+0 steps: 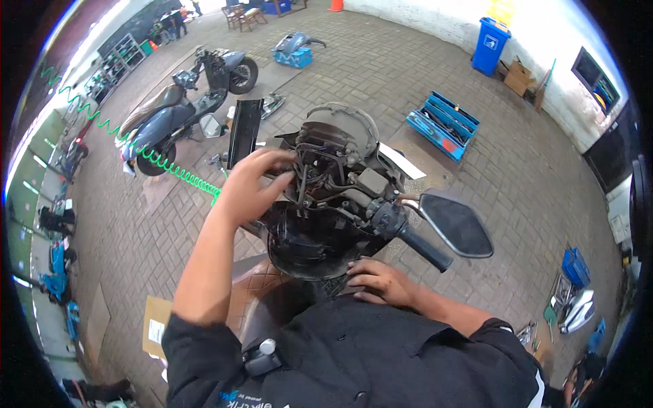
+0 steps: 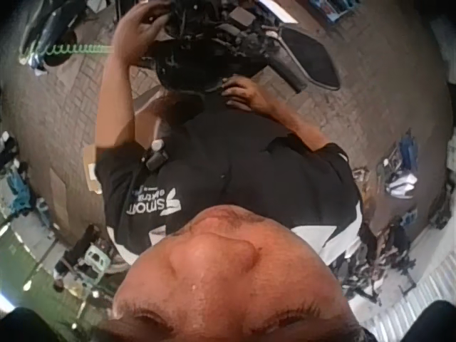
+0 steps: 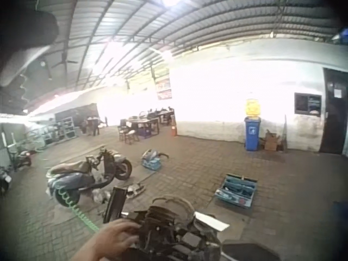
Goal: The person unscrews and removes the front panel of a motorcycle dashboard using a screwdriver, disconnects the wiring from the internal components, and then opens a cardboard box to retrieve a new part.
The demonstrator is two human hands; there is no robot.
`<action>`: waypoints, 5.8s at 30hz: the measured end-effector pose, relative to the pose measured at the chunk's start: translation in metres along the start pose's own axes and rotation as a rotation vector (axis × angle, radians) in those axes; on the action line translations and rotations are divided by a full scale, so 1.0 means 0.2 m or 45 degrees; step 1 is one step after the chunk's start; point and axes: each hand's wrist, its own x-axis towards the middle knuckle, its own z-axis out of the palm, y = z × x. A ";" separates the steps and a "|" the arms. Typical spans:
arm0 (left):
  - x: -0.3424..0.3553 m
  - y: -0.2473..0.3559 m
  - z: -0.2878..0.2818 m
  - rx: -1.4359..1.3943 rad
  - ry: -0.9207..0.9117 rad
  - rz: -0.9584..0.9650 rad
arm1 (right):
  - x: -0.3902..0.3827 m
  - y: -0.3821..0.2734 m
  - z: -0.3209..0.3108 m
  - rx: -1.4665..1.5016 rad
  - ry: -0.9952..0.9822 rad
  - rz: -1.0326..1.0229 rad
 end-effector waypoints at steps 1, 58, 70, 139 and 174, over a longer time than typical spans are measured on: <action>0.10 0.00 0.05 0.139 -0.047 -0.020 | -0.08 0.01 -0.01 0.124 -0.001 0.133; 0.14 -0.45 0.36 0.491 -0.127 0.248 | 1.04 -0.05 -0.98 -0.578 -0.425 -0.018; 0.12 -0.41 0.28 0.221 -0.319 0.028 | 1.25 0.21 -0.74 -1.048 -0.966 -0.471; -0.09 -0.32 0.52 0.338 -0.082 -0.192 | 1.42 0.35 -0.58 -1.179 -0.992 -0.499; -0.08 -0.32 0.53 0.435 -0.115 -0.243 | 1.39 0.31 -0.67 -1.090 -0.636 -0.220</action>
